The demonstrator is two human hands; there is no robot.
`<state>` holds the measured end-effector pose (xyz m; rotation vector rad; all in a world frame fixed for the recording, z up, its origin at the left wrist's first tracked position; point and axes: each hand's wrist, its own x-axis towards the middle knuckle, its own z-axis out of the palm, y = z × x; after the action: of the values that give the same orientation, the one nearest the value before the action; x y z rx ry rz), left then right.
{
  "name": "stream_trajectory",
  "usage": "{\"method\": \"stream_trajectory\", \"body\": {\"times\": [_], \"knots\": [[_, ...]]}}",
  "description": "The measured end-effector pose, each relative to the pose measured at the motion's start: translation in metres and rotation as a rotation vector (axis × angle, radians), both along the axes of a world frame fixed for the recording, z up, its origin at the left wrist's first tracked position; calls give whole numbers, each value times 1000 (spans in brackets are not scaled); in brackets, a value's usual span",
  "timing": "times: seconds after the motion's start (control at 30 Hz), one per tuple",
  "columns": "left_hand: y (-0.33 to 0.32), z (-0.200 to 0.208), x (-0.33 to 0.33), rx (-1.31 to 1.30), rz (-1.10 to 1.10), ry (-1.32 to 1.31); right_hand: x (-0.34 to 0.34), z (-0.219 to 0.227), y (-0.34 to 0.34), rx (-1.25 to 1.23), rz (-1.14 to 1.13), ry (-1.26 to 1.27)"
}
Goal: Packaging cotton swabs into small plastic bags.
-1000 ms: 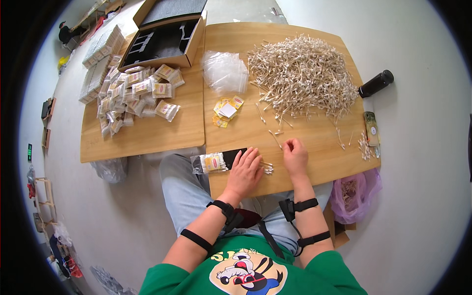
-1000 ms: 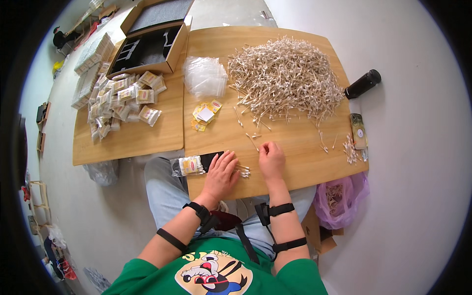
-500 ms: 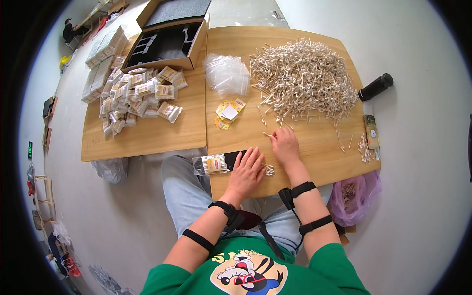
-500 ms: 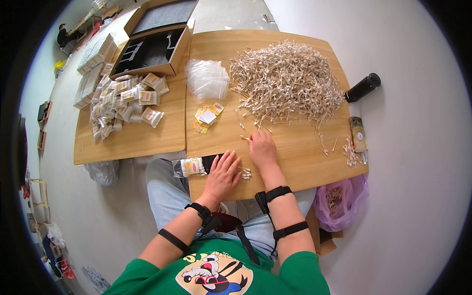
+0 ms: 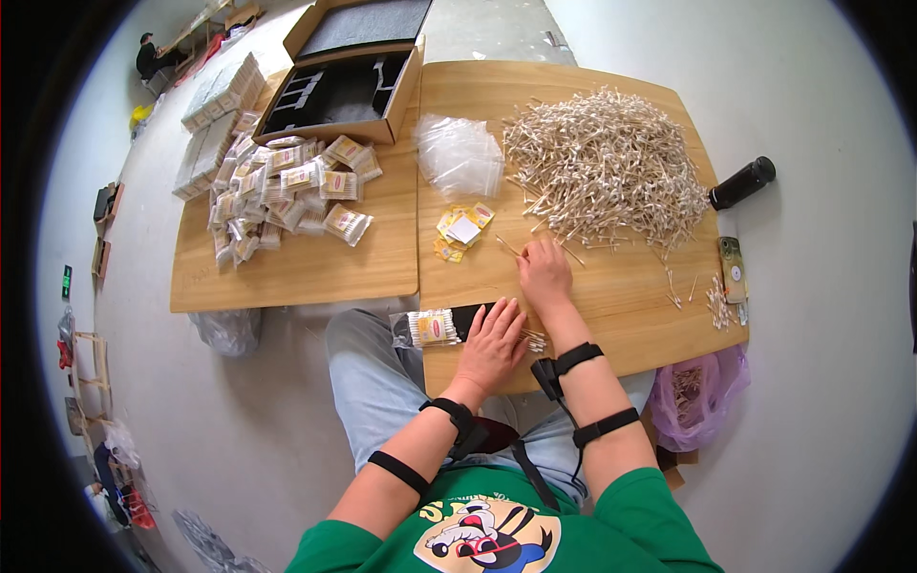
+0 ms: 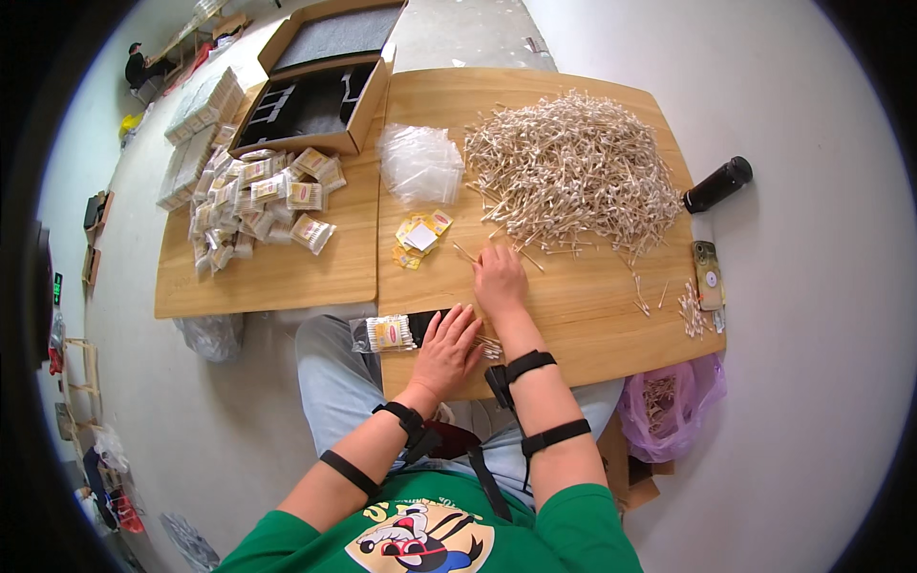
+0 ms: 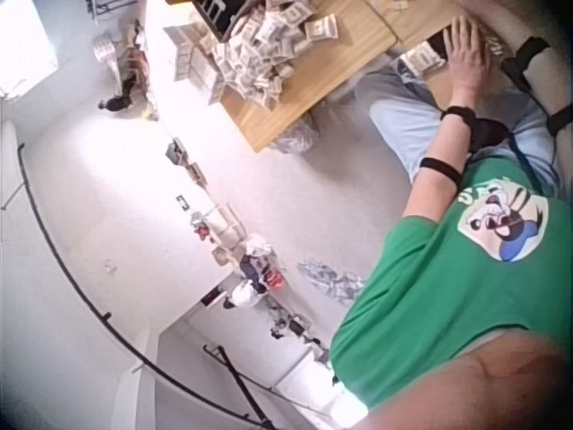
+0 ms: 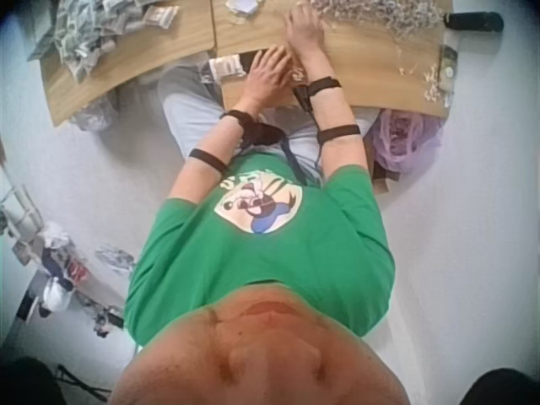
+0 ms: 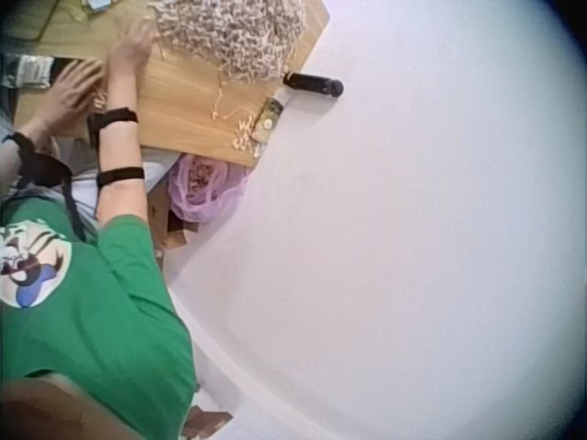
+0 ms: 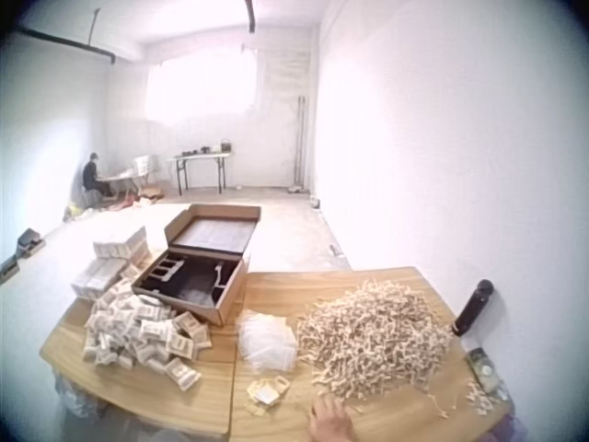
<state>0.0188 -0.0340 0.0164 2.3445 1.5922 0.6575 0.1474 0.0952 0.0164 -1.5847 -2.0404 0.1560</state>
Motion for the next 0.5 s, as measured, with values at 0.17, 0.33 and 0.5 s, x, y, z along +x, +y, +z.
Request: {"method": "stream_trajectory", "body": {"times": [0.17, 0.33, 0.5], "knots": [[0, 4, 1, -16, -1, -28, 43, 13, -42, -82, 48, 54], [0, 5, -3, -10, 12, -28, 89, 17, -61, -144, -36, 144], [0, 1, -1, -7, -3, -45, 101, 23, -70, 31, -118, 182]]}}
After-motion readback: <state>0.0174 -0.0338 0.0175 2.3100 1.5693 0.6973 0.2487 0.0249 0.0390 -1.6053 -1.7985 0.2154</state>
